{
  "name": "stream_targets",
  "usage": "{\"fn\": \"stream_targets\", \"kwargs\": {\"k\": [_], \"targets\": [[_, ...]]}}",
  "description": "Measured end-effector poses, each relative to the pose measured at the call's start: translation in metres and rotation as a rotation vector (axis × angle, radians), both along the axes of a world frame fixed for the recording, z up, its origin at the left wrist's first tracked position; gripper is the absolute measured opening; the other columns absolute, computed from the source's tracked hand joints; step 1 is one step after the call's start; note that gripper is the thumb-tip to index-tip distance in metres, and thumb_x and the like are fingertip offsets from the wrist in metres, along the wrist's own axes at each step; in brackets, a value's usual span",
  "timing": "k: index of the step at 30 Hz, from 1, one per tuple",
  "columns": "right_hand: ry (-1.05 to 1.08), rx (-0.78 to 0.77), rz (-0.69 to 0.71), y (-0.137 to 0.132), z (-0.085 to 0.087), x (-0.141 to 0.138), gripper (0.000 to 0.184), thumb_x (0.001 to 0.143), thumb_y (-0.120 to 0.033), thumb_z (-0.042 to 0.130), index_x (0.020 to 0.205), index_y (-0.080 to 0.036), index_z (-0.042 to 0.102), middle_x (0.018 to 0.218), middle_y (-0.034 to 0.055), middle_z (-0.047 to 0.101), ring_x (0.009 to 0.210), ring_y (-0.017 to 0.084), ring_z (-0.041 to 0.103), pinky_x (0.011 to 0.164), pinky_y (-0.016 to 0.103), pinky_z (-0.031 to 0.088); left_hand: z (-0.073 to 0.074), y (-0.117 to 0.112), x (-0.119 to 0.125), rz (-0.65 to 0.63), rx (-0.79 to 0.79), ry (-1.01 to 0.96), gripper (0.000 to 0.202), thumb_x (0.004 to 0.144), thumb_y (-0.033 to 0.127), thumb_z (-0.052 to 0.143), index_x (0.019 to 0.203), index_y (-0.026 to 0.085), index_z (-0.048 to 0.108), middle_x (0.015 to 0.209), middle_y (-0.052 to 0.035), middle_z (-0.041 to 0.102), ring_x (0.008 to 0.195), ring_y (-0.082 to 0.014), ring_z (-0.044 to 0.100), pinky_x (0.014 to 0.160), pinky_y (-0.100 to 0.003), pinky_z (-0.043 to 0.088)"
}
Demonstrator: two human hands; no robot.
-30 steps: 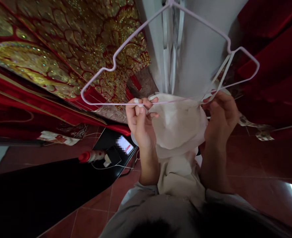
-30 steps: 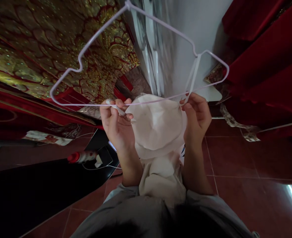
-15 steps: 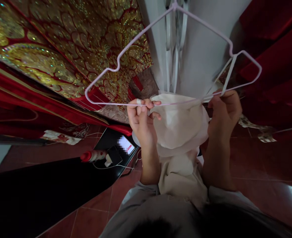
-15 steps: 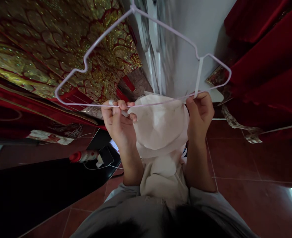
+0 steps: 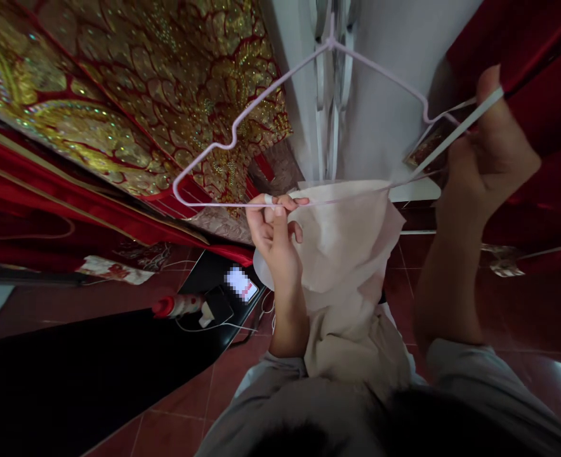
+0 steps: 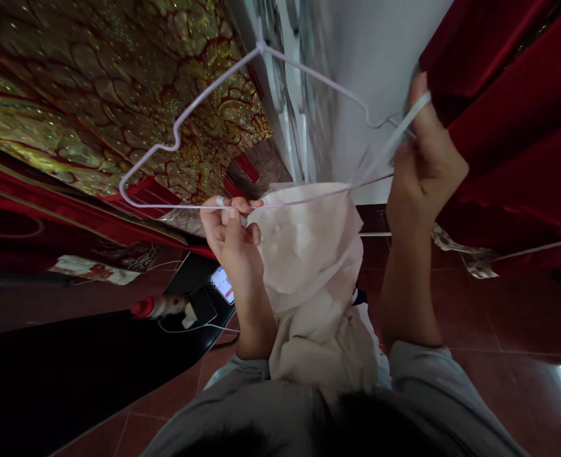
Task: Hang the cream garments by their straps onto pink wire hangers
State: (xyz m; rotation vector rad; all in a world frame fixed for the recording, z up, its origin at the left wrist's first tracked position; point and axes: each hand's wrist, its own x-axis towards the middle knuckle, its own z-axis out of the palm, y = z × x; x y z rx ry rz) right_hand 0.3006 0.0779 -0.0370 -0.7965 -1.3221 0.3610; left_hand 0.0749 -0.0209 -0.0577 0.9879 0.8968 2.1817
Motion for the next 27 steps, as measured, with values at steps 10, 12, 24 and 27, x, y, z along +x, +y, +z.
{"fn": "stream_targets", "kwargs": {"k": [10,12,24,27], "targets": [[0.3,0.543,-0.488,0.01,-0.037,0.021,0.027,0.095,-0.061,0.077,0.098,-0.036,0.088,0.095,-0.0041,0.084,0.098,0.021,0.081,0.098,0.048,0.059,-0.001,0.003,-0.007,-0.022,-0.012,0.003,0.036,0.099,0.048,0.084,0.11,0.026,0.057,0.091,-0.001,0.064,0.092,-0.0167,0.077,0.04,-0.013,0.032],[0.31,0.457,-0.463,-0.016,-0.024,-0.007,0.033,0.102,-0.055,0.072,0.084,-0.032,0.087,0.087,-0.0028,0.081,0.092,0.019,0.078,0.092,0.046,0.06,-0.001,0.003,-0.006,-0.033,-0.003,-0.005,0.037,0.099,0.049,0.084,0.11,0.026,0.057,0.092,-0.0011,0.064,0.093,-0.0166,0.077,0.041,-0.013,0.032],[-0.228,-0.133,0.205,-0.059,-0.018,-0.042,0.024,0.098,-0.049,0.072,0.113,-0.036,0.085,0.103,0.0009,0.081,0.076,0.017,0.062,0.064,0.033,0.046,-0.012,0.002,-0.024,0.167,0.013,-0.01,0.026,0.099,0.032,0.073,0.124,0.025,0.067,0.127,-0.009,0.074,0.114,-0.0226,0.075,0.052,-0.017,0.045],[-0.166,-0.19,0.264,-0.059,-0.02,-0.042,0.024,0.094,-0.049,0.077,0.113,-0.037,0.084,0.096,0.0004,0.076,0.077,0.016,0.063,0.062,0.032,0.046,-0.011,0.008,-0.046,0.371,0.103,-0.04,0.024,0.093,0.019,0.065,0.116,0.024,0.07,0.139,-0.0086,0.073,0.132,-0.0237,0.068,0.057,-0.018,0.047]]}}
